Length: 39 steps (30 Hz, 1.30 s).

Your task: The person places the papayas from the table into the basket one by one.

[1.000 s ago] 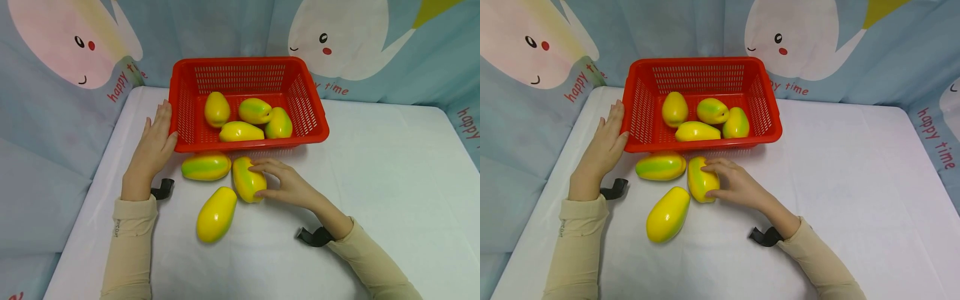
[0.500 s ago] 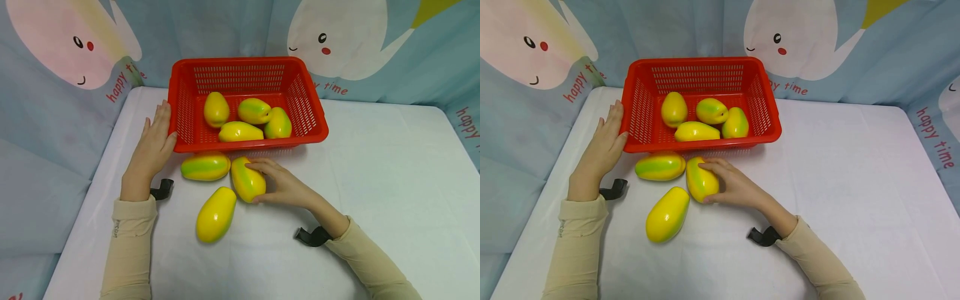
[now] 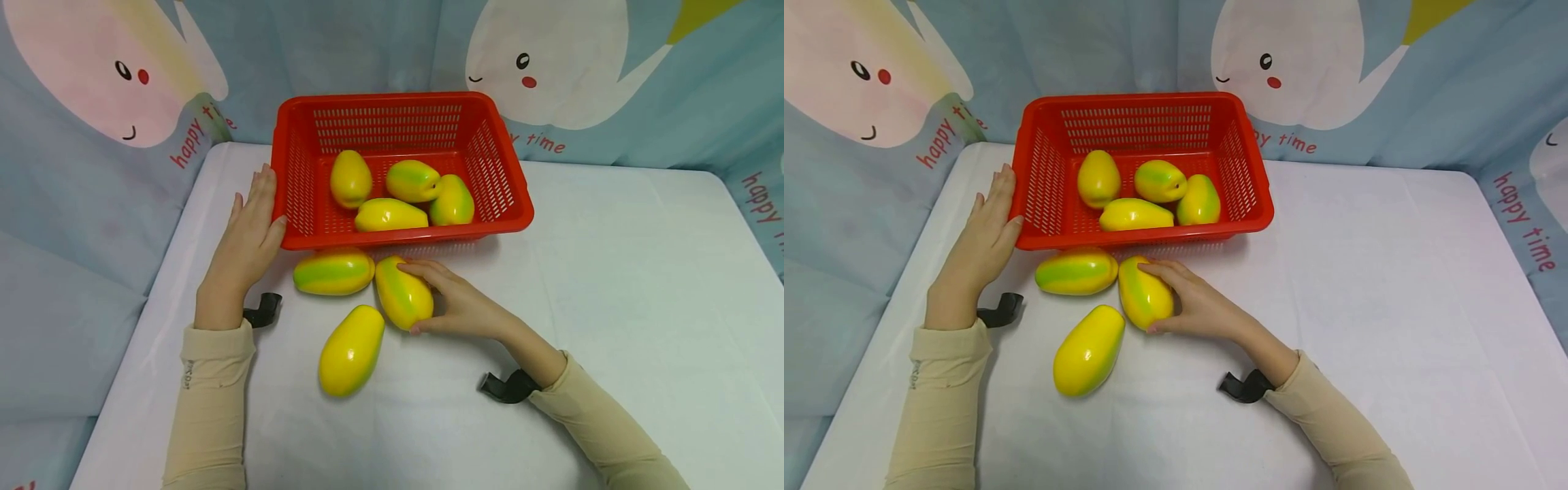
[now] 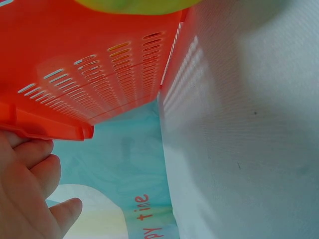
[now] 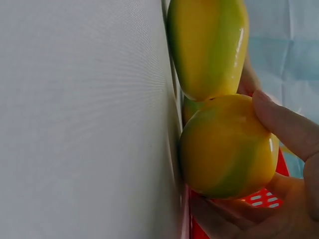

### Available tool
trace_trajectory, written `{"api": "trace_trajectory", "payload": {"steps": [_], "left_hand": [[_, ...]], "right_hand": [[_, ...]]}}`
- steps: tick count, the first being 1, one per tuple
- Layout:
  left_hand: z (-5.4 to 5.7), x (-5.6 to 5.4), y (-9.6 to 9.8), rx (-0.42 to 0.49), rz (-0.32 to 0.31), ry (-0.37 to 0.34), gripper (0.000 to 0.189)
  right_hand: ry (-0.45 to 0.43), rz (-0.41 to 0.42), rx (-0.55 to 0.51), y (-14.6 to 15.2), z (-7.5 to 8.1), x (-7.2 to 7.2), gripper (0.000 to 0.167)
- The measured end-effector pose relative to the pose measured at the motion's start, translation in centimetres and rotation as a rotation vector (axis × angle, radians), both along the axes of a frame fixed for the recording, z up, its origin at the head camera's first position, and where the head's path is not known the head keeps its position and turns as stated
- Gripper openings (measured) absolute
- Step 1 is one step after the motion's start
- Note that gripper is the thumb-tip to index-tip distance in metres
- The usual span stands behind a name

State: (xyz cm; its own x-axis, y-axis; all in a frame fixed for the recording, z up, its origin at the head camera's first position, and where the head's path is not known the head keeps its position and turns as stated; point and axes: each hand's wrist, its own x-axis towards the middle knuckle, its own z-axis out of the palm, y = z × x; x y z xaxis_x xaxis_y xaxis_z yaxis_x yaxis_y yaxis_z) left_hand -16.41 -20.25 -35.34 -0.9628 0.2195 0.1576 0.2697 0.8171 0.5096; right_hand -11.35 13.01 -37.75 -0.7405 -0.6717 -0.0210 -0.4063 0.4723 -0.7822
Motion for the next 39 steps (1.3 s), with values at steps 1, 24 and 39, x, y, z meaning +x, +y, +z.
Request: {"api": "trace_trajectory", "payload": {"steps": [1,24,39], "left_hand": [[0.0,0.0,0.0,0.001,0.0,0.0,0.064],[0.0,0.0,0.0,-0.002,0.002,0.005,0.064],[-0.2,0.0,-0.1,0.008,-0.002,0.024,0.064]], "right_hand": [[-0.011,0.002,-0.004,0.0,-0.1,0.0,0.088],[-0.159,-0.019,-0.119,0.1,0.5,0.1,0.087],[-0.187,-0.006,-0.168,0.8,2.6,0.5,0.087]]}}
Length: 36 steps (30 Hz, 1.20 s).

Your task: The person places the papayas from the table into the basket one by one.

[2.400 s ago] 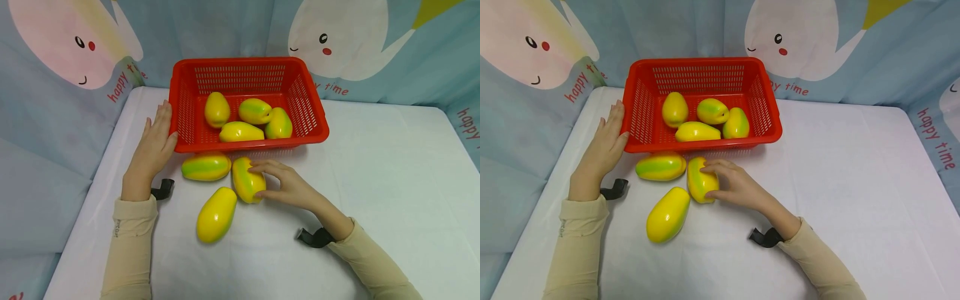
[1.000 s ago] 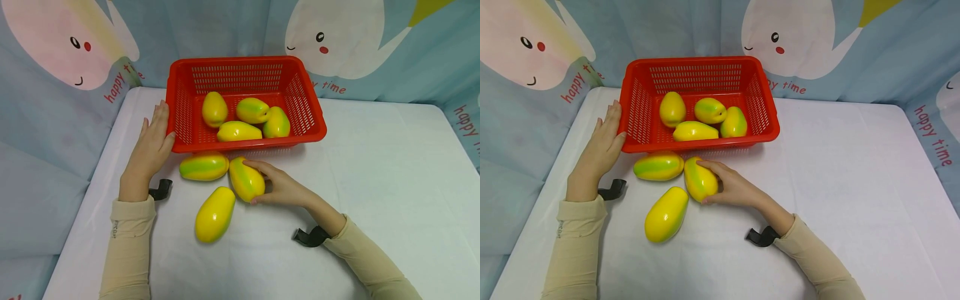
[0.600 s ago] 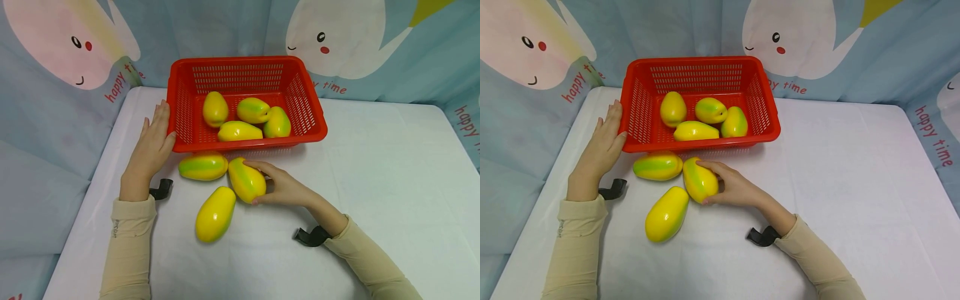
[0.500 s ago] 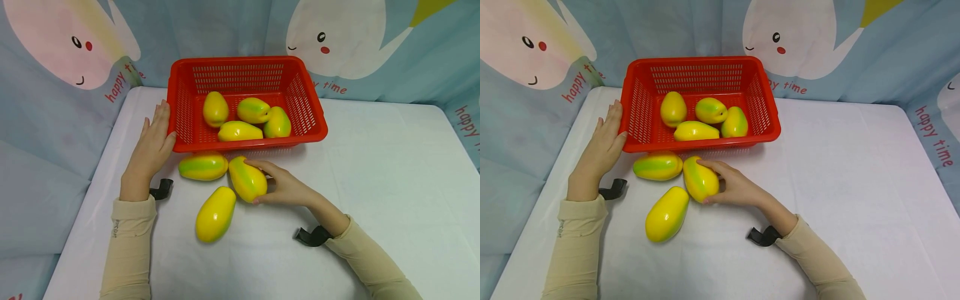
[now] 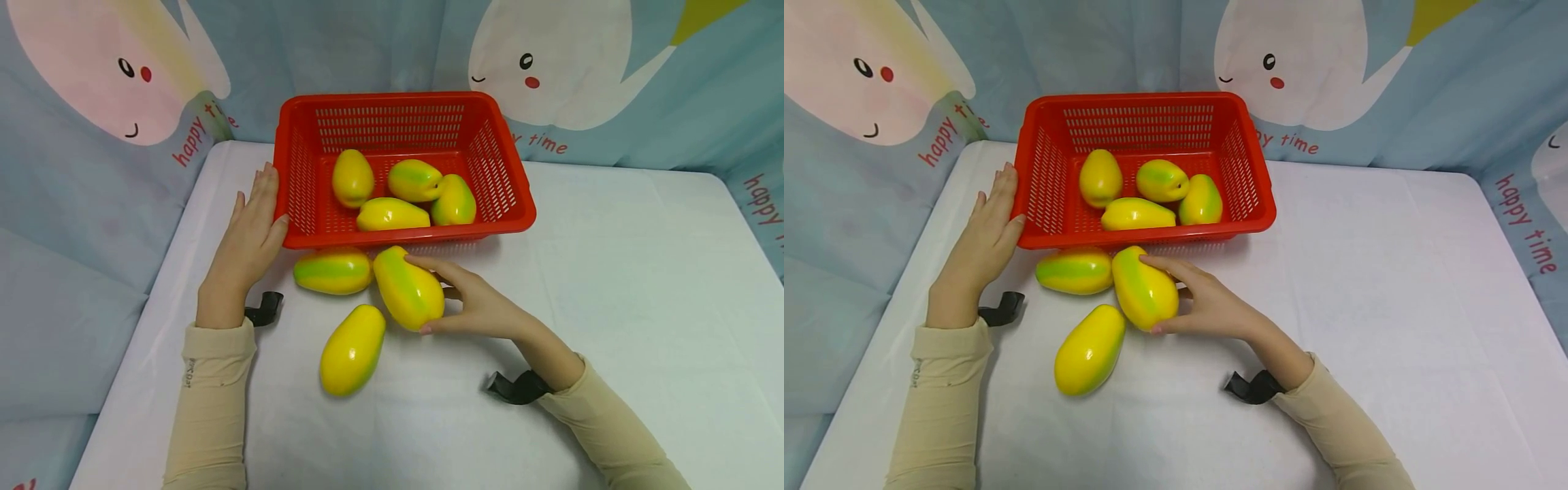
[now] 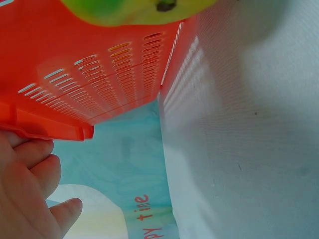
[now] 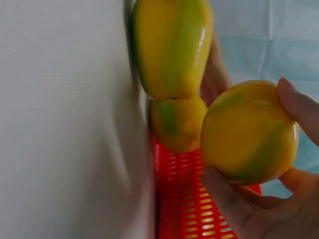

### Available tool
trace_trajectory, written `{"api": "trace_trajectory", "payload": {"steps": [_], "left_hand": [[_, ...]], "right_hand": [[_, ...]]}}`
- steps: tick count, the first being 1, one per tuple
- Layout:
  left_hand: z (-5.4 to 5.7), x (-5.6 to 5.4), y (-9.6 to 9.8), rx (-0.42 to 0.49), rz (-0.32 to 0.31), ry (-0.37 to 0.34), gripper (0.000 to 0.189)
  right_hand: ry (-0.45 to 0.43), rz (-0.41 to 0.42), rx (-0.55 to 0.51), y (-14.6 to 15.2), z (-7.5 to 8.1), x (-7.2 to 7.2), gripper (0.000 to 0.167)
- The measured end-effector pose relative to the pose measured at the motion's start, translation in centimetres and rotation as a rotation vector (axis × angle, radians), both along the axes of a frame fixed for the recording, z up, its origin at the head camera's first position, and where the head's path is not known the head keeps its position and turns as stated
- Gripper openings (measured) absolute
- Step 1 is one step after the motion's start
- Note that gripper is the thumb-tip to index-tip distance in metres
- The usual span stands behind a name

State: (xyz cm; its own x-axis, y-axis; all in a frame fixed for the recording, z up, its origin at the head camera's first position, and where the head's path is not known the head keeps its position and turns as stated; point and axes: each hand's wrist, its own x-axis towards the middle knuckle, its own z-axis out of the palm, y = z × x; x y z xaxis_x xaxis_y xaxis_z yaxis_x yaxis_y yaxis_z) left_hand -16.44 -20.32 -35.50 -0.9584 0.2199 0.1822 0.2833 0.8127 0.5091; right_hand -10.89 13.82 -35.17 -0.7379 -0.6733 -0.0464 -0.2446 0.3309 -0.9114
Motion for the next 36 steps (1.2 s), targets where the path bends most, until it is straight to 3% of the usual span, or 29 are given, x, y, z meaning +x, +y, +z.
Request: {"api": "trace_trajectory", "payload": {"steps": [15,23,33,36], "left_hand": [[0.1,0.0,-0.1,-0.004,0.003,-0.003,0.063],[0.0,-0.2,0.1,0.001,-0.001,-0.002,0.063],[-0.1,-0.2,0.1,-0.006,0.006,-0.007,0.064],[-0.1,-0.1,0.1,-0.006,0.009,-0.013,0.064]], "right_hand": [[-0.014,0.066,-0.134,1.1,2.2,0.2,0.087],[0.047,0.019,-0.216,2.5,3.3,-0.1,0.086],[0.093,-0.053,-0.376,3.8,3.8,-1.8,0.084],[0.116,-0.081,-0.373,4.0,4.0,-2.4,0.085]]}}
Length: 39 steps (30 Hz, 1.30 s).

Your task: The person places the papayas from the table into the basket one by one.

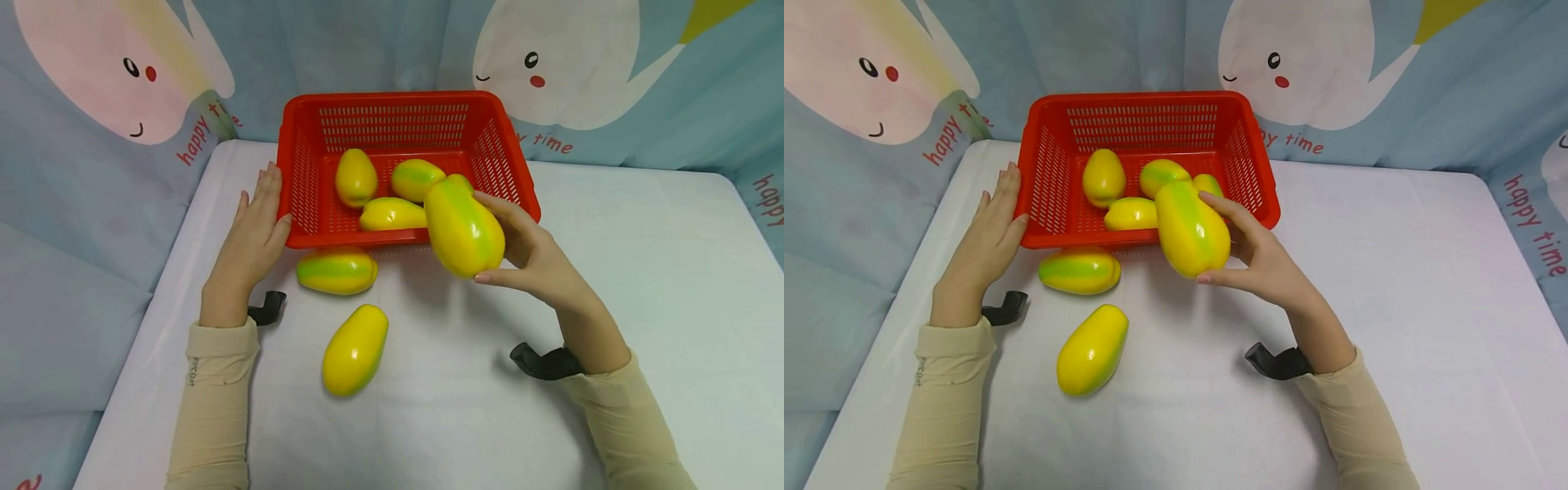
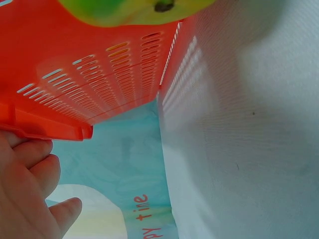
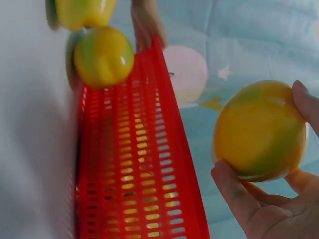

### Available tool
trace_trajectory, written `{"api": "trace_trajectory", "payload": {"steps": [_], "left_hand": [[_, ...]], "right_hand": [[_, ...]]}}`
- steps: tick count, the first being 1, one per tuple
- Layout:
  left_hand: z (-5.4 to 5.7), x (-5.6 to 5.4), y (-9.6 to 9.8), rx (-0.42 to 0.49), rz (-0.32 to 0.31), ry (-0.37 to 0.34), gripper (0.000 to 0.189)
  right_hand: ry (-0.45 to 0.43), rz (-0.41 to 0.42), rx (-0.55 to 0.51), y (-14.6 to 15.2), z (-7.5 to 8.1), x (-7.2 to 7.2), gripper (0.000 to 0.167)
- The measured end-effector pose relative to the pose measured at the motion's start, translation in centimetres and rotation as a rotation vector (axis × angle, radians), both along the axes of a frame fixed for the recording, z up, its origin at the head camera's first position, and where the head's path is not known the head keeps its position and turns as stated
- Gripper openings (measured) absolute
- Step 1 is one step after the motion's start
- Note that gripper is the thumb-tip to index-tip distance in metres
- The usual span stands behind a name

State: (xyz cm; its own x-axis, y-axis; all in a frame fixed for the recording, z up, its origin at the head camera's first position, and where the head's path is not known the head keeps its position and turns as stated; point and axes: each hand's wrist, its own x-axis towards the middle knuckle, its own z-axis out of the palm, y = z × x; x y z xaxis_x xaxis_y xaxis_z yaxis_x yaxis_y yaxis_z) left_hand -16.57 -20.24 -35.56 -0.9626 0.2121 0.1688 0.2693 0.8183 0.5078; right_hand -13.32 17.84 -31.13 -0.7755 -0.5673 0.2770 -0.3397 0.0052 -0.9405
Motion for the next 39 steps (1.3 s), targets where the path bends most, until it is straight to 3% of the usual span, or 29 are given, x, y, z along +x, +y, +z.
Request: {"api": "trace_trajectory", "payload": {"steps": [8,18,24,31,39], "left_hand": [[0.1,0.1,0.0,0.004,0.0,-0.005,0.064],[-0.1,0.1,-0.1,0.004,-0.006,0.008,0.064],[0.0,0.0,-0.1,0.006,-0.007,0.0,0.064],[0.1,0.1,-0.1,0.005,-0.001,-0.004,0.063],[0.0,0.0,0.0,0.003,0.007,-0.01,0.064]], "right_hand": [[0.045,-0.079,0.022,0.0,0.7,-1.4,0.082],[-0.021,-0.198,0.05,0.0,0.7,-3.4,0.08],[-0.013,-0.294,0.149,0.2,0.1,-4.1,0.079],[0.008,-0.357,0.19,0.2,-0.5,-4.3,0.079],[0.073,-0.494,0.377,0.1,-0.9,-4.3,0.084]]}}
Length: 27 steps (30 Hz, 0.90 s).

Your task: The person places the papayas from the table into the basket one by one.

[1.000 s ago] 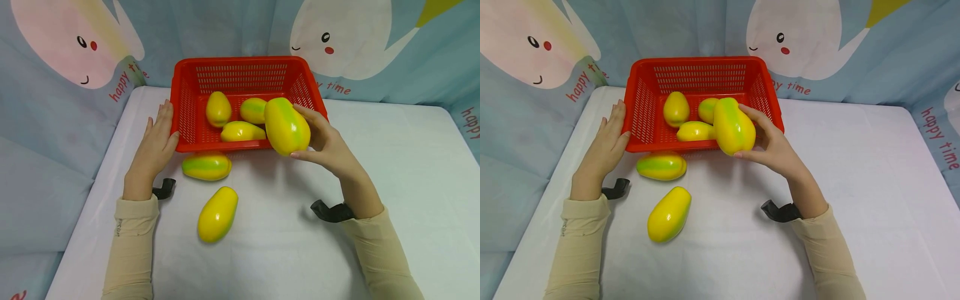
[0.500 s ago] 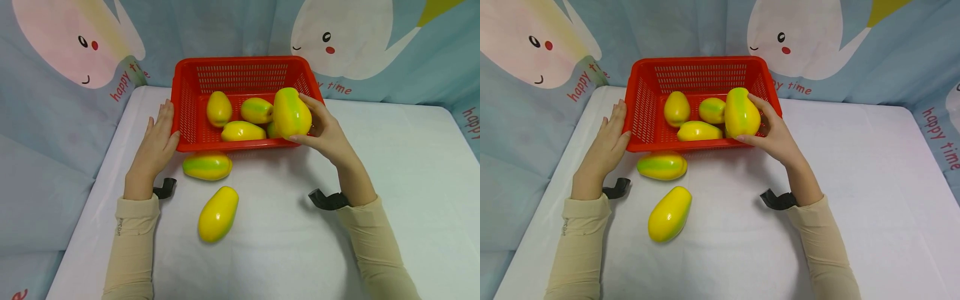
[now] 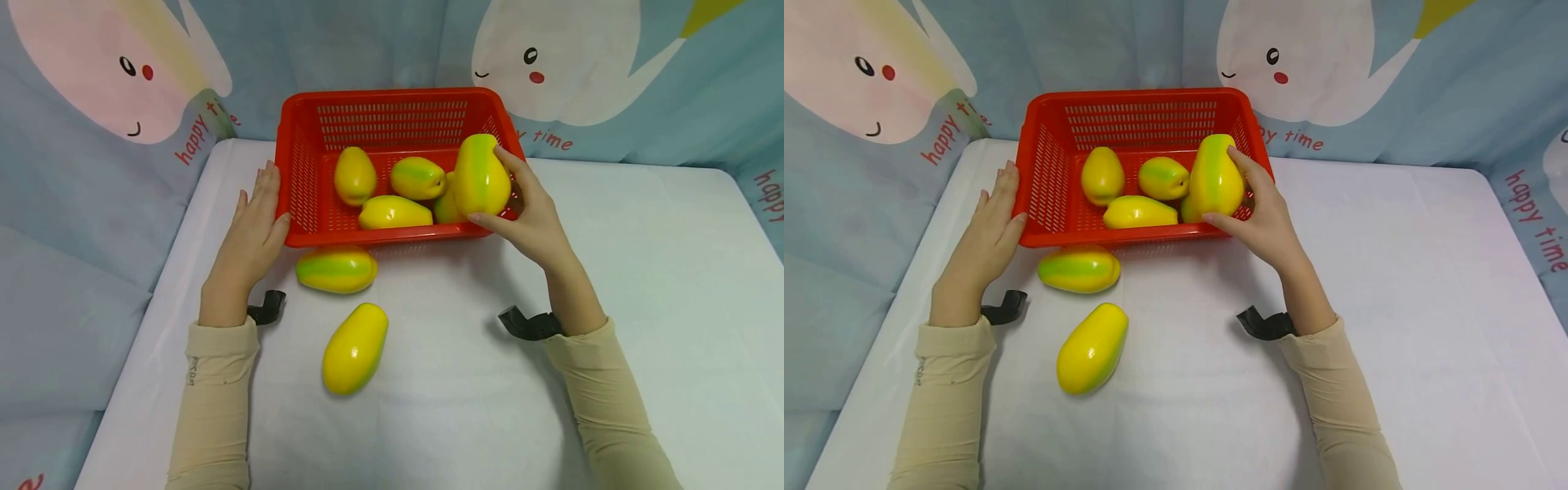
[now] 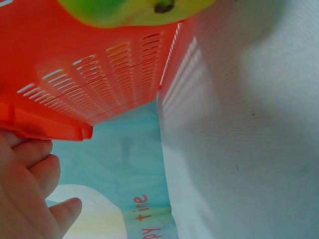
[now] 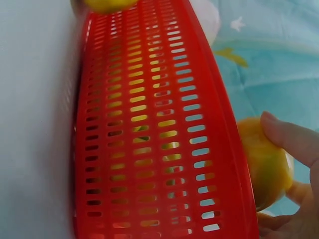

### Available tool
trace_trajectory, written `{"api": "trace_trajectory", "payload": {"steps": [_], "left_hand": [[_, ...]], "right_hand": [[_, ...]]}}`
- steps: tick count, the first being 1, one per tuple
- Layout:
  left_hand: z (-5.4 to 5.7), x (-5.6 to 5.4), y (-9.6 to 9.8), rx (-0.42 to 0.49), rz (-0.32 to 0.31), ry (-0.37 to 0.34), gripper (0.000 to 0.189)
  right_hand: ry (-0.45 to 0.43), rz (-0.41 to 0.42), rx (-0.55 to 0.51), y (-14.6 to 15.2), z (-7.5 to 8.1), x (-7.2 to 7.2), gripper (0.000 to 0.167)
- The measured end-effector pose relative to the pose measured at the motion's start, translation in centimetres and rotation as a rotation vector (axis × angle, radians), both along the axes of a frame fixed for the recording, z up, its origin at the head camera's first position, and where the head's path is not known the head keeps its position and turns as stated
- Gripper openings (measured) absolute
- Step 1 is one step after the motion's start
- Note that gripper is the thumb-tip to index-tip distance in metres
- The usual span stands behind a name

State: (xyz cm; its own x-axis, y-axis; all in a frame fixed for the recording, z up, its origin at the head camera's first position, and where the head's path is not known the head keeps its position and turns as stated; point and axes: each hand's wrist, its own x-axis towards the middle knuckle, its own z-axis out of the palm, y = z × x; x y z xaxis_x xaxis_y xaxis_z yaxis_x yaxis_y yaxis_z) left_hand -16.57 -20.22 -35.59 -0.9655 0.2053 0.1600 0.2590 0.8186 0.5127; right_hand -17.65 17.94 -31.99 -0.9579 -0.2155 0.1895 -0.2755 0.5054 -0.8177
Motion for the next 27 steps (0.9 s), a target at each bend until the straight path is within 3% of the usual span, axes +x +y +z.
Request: {"api": "trace_trajectory", "payload": {"steps": [6,18,27], "left_hand": [[0.05,0.05,0.02,-0.004,0.0,0.002,0.064],[-0.03,0.02,0.03,0.005,-0.009,0.008,0.064],[-0.08,0.03,-0.04,0.016,-0.016,0.002,0.064]], "right_hand": [[0.003,-0.031,0.071,-0.08,-0.09,-0.08,0.085],[0.007,-0.045,0.107,-0.33,-0.18,-0.22,0.086],[0.018,-0.032,0.17,-0.46,-0.36,-0.32,0.074]]}}
